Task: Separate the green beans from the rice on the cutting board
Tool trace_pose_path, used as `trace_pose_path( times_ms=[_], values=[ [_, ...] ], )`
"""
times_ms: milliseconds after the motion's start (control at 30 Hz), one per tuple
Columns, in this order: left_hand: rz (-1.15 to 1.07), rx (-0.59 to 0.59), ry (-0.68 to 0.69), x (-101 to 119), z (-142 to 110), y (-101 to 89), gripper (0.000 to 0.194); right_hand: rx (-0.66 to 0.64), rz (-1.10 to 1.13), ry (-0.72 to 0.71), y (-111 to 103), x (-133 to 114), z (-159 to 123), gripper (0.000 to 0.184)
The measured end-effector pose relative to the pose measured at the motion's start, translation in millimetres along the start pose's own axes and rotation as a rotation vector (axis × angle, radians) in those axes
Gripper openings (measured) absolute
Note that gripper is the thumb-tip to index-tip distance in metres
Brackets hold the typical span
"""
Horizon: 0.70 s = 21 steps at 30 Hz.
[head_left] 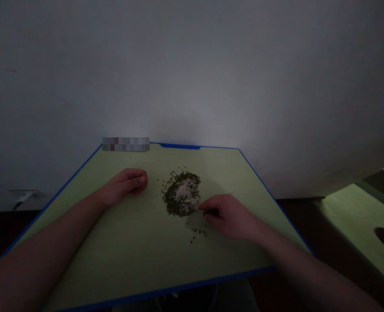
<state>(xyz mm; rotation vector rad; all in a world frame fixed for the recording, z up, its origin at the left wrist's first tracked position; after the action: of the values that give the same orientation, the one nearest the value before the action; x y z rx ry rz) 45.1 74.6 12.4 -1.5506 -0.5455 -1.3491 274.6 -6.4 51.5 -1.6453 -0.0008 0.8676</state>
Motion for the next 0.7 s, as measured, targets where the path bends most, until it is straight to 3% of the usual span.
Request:
trace_pose_path(
  times_ms=[267, 467, 700],
  values=[
    [0.011, -0.01, -0.011, -6, 0, -0.6, 0.035, -0.165, 0.026, -0.003, 18, -10, -19, 0.017],
    [-0.023, -0.005, 0.003, -5, 0, -0.7, 0.034, -0.167, 0.069, -0.008, 25, -17, -34, 0.017],
    [-0.013, -0.006, -0.002, -2, -1, 0.1, 0.036, -0.163, 0.146, 0.08, 34, -18, -48, 0.016]
  ],
)
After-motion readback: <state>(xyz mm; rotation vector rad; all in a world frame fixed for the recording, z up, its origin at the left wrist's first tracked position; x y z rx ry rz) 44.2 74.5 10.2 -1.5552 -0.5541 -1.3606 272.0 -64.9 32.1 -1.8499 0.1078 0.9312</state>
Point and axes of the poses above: each hand's wrist, its own z-axis towards the middle knuckle, its own y-axis out of the palm, x = y × z, the point moved 9 cm from there along z, towards the middle knuckle, and after that the axes turned 1 degree about z, right-handed, at the moved point
